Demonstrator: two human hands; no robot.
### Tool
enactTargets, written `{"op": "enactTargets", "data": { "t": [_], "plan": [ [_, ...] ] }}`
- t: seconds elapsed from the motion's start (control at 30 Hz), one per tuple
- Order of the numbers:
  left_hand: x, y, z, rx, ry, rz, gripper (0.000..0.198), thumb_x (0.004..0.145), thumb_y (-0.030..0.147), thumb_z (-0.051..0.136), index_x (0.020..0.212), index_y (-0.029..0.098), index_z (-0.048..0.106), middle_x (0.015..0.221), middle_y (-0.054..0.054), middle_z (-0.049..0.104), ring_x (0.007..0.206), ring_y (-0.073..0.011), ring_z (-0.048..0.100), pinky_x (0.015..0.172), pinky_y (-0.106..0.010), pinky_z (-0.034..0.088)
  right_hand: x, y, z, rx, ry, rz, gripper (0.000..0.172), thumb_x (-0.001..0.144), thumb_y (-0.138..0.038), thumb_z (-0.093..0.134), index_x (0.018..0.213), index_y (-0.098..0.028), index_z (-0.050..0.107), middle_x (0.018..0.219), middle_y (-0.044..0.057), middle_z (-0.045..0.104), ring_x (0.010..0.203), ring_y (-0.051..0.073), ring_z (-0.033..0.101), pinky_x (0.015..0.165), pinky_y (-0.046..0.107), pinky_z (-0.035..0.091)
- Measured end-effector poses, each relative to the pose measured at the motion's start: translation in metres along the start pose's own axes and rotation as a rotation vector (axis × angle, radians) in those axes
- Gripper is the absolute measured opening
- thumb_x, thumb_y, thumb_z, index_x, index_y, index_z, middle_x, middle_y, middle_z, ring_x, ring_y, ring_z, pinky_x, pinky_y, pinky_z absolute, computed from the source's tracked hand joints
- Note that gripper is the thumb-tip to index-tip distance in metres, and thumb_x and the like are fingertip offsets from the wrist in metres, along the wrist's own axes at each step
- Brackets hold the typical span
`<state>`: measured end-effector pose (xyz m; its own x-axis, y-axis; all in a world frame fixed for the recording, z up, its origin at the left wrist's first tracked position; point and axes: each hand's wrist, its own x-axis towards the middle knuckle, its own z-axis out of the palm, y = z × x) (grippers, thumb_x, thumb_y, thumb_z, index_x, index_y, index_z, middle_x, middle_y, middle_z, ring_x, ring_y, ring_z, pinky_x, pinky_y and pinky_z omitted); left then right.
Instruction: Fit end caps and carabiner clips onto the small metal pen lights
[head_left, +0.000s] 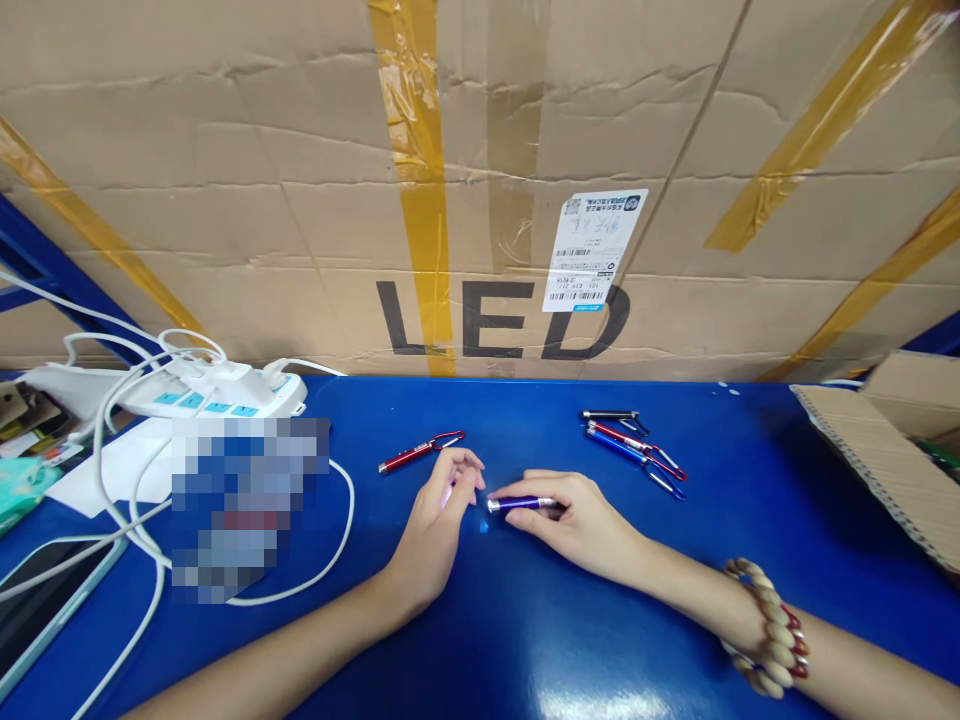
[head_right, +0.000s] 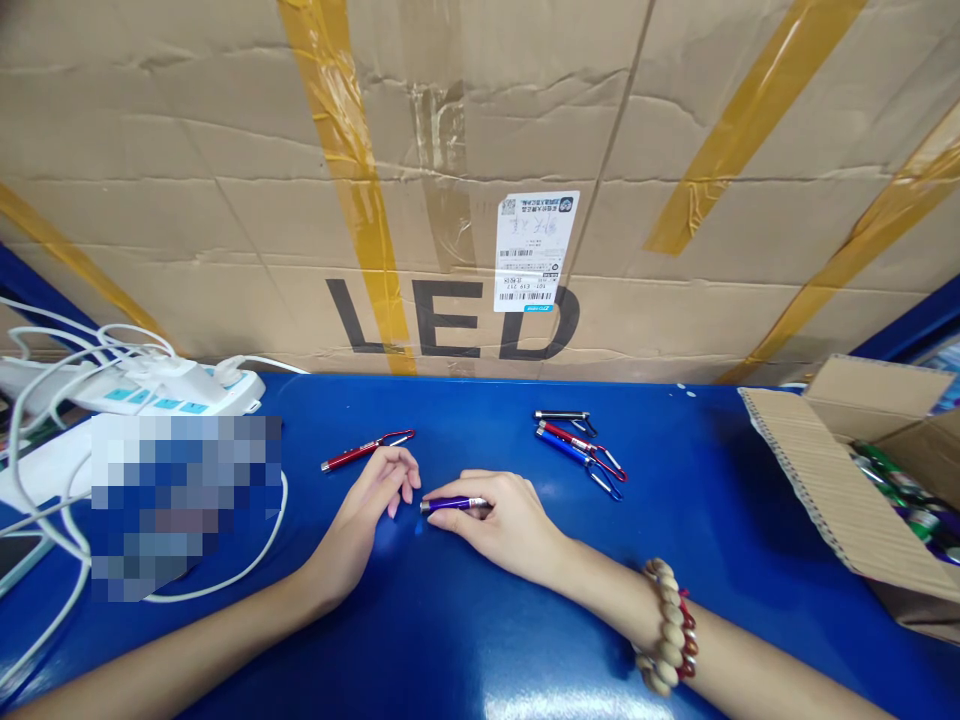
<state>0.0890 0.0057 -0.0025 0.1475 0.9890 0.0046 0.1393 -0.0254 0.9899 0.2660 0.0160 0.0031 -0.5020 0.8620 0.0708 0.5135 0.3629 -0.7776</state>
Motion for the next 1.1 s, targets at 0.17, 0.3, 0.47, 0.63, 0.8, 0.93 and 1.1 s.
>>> {"op": "enactTargets", "data": {
  "t": [0.17,0.3,0.47,0.63,0.8,0.93,1.1],
  "plan": [
    [0.0003,-0.0006,-0.0003,-0.003,-0.007,-0.001,0.016,0.090,0.033,0.036,0.086,0.022,0.047,0.081,0.000,0.050,0.076,-0.0169,0.047,0.066,-0.029,0.033,-0.0003,0.0015,-0.0009,-0.006,-0.007,-0.009,0.025,0.086,-0.034,0.056,0.105,-0.026,0.069,0.083,0.001,0.065,0.065,0.011,0.056,0.057,0.021,0.037],
    [-0.0001,-0.0002,-0.0001,-0.001,-0.004,0.005,0.017,0.090,0.034,0.037,0.085,0.022,0.048,0.083,-0.001,0.050,0.077,-0.0173,0.046,0.066,-0.029,0.032,0.0008,0.0025,-0.0008,-0.009,-0.016,-0.005,0.025,0.086,-0.035,0.057,0.104,-0.024,0.070,0.079,0.001,0.065,0.064,0.011,0.054,0.055,0.021,0.036],
    [-0.0008,-0.0003,-0.0009,0.000,-0.011,0.005,0.018,0.090,0.034,0.036,0.085,0.022,0.048,0.082,-0.001,0.050,0.076,-0.0173,0.046,0.066,-0.029,0.032,0.0006,0.0023,-0.0005,0.004,-0.024,-0.014,0.025,0.085,-0.037,0.058,0.103,-0.025,0.070,0.081,0.001,0.066,0.065,0.011,0.055,0.057,0.021,0.037],
    [-0.0004,-0.0002,-0.0010,0.000,-0.016,0.000,0.016,0.091,0.032,0.036,0.085,0.022,0.048,0.082,0.000,0.050,0.077,-0.0168,0.046,0.066,-0.029,0.032,-0.0002,0.0006,-0.0004,-0.016,-0.022,-0.012,0.027,0.085,-0.039,0.056,0.104,-0.025,0.070,0.081,0.001,0.066,0.065,0.011,0.055,0.057,0.021,0.037],
    [-0.0001,-0.0005,-0.0006,0.002,-0.016,0.001,0.017,0.091,0.032,0.036,0.085,0.022,0.048,0.081,0.000,0.049,0.076,-0.0169,0.047,0.066,-0.029,0.032,0.0000,0.0000,-0.0012,-0.044,-0.018,-0.012,0.029,0.089,-0.038,0.049,0.106,-0.024,0.069,0.081,0.002,0.065,0.062,0.010,0.054,0.055,0.021,0.035],
    [-0.0008,0.0001,-0.0004,0.008,-0.015,0.006,0.017,0.091,0.031,0.036,0.084,0.022,0.048,0.081,0.000,0.050,0.076,-0.0171,0.046,0.066,-0.029,0.032,-0.0003,0.0011,-0.0016,-0.063,-0.025,-0.030,0.028,0.089,-0.037,0.050,0.107,-0.026,0.068,0.082,0.001,0.066,0.066,0.011,0.056,0.058,0.021,0.036],
    [-0.0005,0.0002,-0.0005,0.016,-0.008,0.027,0.016,0.091,0.031,0.036,0.085,0.022,0.048,0.083,0.000,0.050,0.077,-0.0173,0.046,0.066,-0.029,0.033,-0.0001,0.0014,-0.0019,-0.052,-0.043,-0.041,0.024,0.088,-0.037,0.053,0.104,-0.029,0.069,0.087,-0.002,0.068,0.073,0.012,0.059,0.063,0.021,0.038]
  ]
}}
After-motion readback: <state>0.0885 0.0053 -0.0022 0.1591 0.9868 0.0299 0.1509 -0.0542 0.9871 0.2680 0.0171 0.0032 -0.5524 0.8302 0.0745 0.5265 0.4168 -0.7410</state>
